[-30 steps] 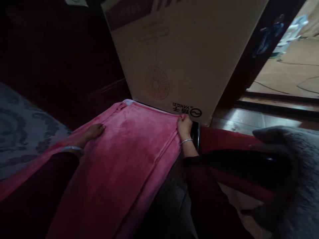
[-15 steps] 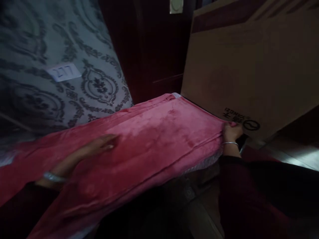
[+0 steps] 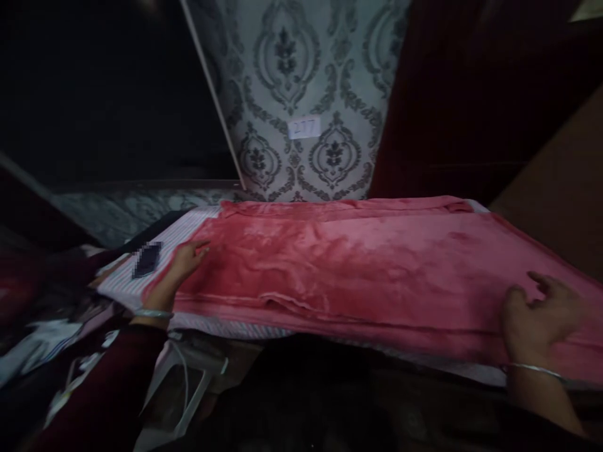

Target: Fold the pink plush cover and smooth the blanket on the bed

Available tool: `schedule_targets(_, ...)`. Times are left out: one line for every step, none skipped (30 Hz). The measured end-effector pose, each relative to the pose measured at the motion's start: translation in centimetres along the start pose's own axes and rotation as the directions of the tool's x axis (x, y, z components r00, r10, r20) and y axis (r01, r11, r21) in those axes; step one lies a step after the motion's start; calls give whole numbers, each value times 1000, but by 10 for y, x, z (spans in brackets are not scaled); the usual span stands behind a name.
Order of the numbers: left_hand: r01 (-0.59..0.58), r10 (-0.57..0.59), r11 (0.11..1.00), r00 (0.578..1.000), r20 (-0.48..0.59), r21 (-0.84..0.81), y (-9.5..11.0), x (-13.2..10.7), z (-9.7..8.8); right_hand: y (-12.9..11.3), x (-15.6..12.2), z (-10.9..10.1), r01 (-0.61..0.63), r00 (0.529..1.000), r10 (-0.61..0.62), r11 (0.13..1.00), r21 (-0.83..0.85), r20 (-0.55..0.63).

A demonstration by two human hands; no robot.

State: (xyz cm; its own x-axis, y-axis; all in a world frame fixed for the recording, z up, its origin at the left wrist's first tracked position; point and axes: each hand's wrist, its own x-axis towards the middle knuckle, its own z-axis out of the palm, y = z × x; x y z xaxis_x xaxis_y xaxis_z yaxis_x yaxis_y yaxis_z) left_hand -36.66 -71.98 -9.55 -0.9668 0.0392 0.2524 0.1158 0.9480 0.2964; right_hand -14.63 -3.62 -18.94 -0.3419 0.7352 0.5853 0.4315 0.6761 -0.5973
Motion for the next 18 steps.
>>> schedule_targets(66, -66, 998, 998, -12, 16, -13, -4, -3, -14, -8, 5, -24, 998, 23, 999, 24, 52)
schedule_targets(134, -133, 991, 991, -20, 31, -25, -9, -5, -28, -15, 8, -31, 993, 26, 999, 43, 111)
schedule_targets(196, -195, 980, 980, -25, 45, -35, -14, -6, -41, -24, 11, -18, 985, 9, 998, 53, 171)
schedule_targets(250, -249, 967, 968, -26, 56, -45, -19, -6, -54, -32, 14, -7, 974, -8, 998, 63, 225)
schedule_targets(291, -290, 955, 957, -23, 63, -53, -23, -5, -65, -39, 15, 2, 959, -22, 997, 72, 283)
schedule_targets(320, -319, 945, 947, -19, 64, -61, -28, -4, -76, -46, 16, 9, 938, -36, 997, 81, 346)
schedule_targets(338, -338, 939, 941, -14, 59, -67, -31, -2, -86, -51, 17, 17, 913, -53, 996, 91, 404)
schedule_targets(349, -349, 936, 937, -9, 50, -72, -34, -1, -94, -55, 18, 24, 890, -68, 994, 102, 450)
schedule_targets(360, -360, 932, 933, -4, 36, -77, -36, 1, -101, -58, 19, 28, 872, -79, 993, 113, 482)
schedule_targets(372, -372, 928, 928, 1, 19, -81, -38, 2, -108, -58, 20, 31, 860, -88, 992, 120, 502)
schedule_targets(385, -385, 923, 923, 7, -2, -84, -38, 3, -113, -58, 21, 39, 849, -98, 992, 122, 519)
schedule_targets(402, -402, 915, 916, 13, -27, -88, -38, 4, -117, -57, 23, 59, 833, -116, 991, 122, 541)
schedule_targets(422, -422, 905, 906, 21, -55, -91, -38, 4, -121, -55, 25, 84, 810, -139, 989, 122, 570)
schedule_targets(446, -445, 891, 895, 29, -85, -95, -37, 4, -123, -53, 28, 109, 783, -162, 986, 124, 601)
schedule_targets(472, -471, 874, 881, 38, -117, -100, -36, 3, -125, -52, 31, 129, 756, -180, 983, 127, 630)
schedule_targets(498, -497, 854, 867, 48, -149, -105, -35, 2, -125, -52, 35, 145, 737, -194, 981, 128, 648)
schedule_targets(522, -520, 833, 852, 63, -184, -110, -34, 1, -125, -53, 39, 167, 730, -210, 977, 128, 650)
schedule_targets(542, -539, 811, 838, 80, -220, -114, -33, 0, -125, -55, 44, 216, 741, -247, 968, 126, 625)
